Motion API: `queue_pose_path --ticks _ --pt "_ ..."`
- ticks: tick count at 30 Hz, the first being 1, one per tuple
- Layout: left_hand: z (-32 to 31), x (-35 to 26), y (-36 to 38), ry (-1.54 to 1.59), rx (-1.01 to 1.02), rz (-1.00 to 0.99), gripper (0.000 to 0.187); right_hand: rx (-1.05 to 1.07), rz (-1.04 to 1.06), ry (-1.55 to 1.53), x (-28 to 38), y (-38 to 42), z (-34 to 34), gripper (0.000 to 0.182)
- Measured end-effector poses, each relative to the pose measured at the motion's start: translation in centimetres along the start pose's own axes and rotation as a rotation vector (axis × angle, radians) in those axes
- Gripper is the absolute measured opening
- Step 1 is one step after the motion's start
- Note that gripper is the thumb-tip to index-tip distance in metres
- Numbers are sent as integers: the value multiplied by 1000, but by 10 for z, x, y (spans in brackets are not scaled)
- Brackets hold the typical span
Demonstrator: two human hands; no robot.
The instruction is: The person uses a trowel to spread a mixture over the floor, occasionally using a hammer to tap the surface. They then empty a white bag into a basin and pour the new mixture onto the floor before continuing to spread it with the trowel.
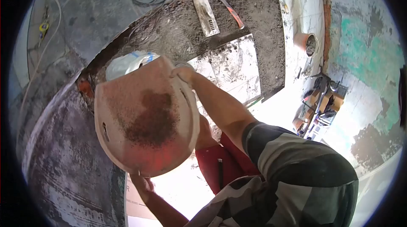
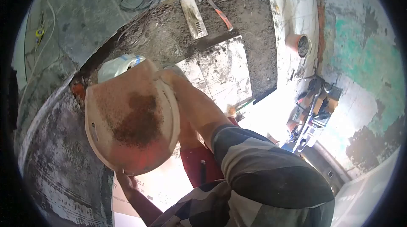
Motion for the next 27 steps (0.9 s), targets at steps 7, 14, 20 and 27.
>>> queue_pose_path --ticks 7,14,20,27 --pt "13 -21 -41 105 -38 231 31 -209 240 196 -7 16 -4 41" --pt "-32 -20 -75 196 -74 302 42 -394 286 442 -97 54 142 39" --pt "-48 -24 -174 -623 100 -157 33 -563 8 911 -158 156 263 33" --pt "-56 -43 -229 -137 -414 154 34 -673 -111 664 -254 277 297 30"
Point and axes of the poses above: each hand's wrist, its own y-axis away from the middle knuckle, its own z-axis out of the back of the hand, x = y × z, the point moved 3 cm from there along -y, towards the middle knuckle, and after that the axes turned 10 degrees about y, right-handed, at the moved point
